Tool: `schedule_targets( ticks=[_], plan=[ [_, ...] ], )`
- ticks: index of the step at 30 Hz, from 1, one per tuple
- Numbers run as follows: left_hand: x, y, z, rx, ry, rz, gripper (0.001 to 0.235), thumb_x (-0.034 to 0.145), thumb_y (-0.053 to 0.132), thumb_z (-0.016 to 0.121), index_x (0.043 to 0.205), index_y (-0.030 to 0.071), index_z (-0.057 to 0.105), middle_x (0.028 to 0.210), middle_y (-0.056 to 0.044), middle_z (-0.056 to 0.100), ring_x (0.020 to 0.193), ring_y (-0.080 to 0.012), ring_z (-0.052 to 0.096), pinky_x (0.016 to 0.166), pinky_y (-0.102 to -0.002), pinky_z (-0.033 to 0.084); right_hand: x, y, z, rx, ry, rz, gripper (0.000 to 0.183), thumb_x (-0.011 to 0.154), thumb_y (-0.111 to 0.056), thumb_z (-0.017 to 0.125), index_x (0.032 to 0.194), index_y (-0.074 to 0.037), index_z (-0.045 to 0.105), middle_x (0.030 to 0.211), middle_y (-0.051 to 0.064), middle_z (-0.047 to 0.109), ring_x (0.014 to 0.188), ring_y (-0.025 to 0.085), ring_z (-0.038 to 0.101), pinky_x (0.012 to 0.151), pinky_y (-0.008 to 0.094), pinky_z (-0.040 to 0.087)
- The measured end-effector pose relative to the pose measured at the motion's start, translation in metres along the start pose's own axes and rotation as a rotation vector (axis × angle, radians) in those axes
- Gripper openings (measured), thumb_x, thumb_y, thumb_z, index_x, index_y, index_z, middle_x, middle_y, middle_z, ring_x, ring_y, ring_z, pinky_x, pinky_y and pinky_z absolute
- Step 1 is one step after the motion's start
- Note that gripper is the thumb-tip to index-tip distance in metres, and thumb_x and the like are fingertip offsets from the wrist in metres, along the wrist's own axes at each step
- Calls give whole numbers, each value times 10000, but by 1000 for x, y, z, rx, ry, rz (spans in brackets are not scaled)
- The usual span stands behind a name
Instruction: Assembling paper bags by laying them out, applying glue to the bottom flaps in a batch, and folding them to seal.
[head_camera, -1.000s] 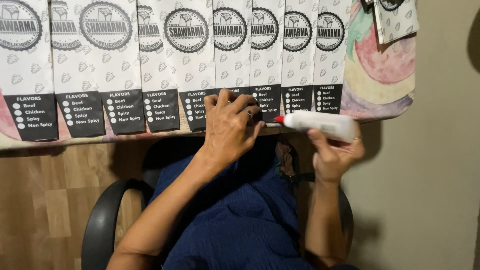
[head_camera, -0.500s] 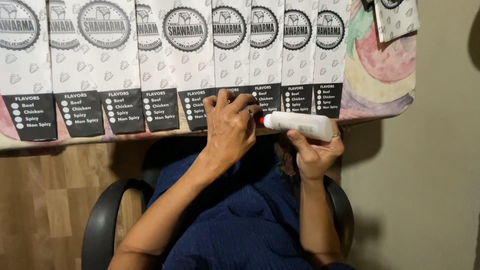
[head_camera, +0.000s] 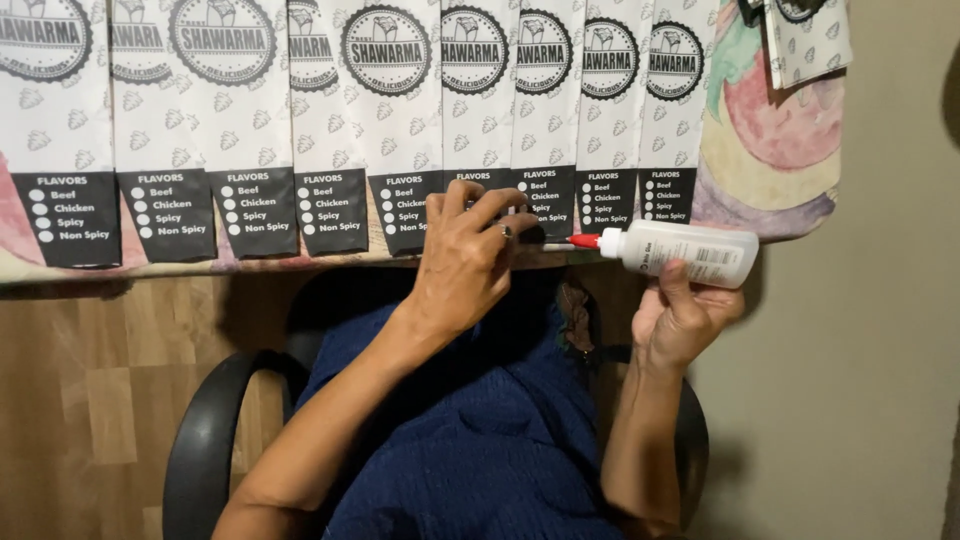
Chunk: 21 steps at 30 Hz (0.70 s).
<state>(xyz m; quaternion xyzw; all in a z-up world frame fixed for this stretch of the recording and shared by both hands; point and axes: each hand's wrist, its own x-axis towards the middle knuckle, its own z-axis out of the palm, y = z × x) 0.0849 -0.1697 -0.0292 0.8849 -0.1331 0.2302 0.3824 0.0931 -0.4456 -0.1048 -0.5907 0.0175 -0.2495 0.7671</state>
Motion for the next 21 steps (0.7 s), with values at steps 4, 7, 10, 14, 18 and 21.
schedule_targets(
  ticks=[4, 7, 10, 14, 18, 21],
  plan=[
    [-7, -21, -21, 64, 53, -2, 140, 865, 58, 675, 953, 140, 745, 1043, -11, 687, 940, -278, 549, 767, -395, 359, -5, -18, 34, -48, -54, -39, 454, 885, 68, 741, 1287, -61, 574, 1116, 82, 667, 1091, 183, 663, 1028, 459, 594],
    [-11, -29, -39, 226, 66, 14, 74, 829, 116, 746, 859, 178, 720, 1009, 37, 679, 923, -249, 528, 782, -384, 342, -11, -28, 62, 10, -45, -42, 439, 801, 37, 845, 1181, -66, 653, 1034, 71, 715, 1077, 171, 699, 1017, 393, 591],
    [-14, -28, -47, 213, 19, 2, 164, 717, 165, 840, 848, 176, 741, 1042, 49, 688, 952, -251, 526, 809, -393, 355, -20, -22, 74, -24, -96, -80, 454, 738, 58, 877, 1120, -47, 656, 965, 78, 709, 1029, 161, 688, 985, 414, 595],
    [-16, -28, -53, 203, -61, -35, 259, 675, 211, 856, 916, 170, 770, 1101, 47, 691, 982, -262, 513, 827, -419, 352, -26, -29, 88, -148, -198, -91, 482, 650, 39, 928, 1056, -15, 674, 917, 128, 722, 1005, 164, 682, 967, 390, 566],
    [-18, -28, -56, 194, -105, -52, 297, 682, 233, 847, 962, 167, 773, 1140, 47, 683, 1005, -271, 509, 839, -431, 350, -32, -32, 96, -272, -326, -81, 405, 661, 7, 944, 974, 23, 687, 858, 168, 734, 924, 174, 683, 899, 366, 566],
    [-18, -28, -56, 203, -127, -61, 368, 622, 248, 873, 968, 166, 780, 1153, 50, 682, 1019, -266, 500, 852, -437, 348, -40, -26, 106, -258, -358, -56, 400, 644, -2, 950, 948, 18, 690, 838, 171, 739, 890, 187, 704, 863, 367, 573]
  ],
)
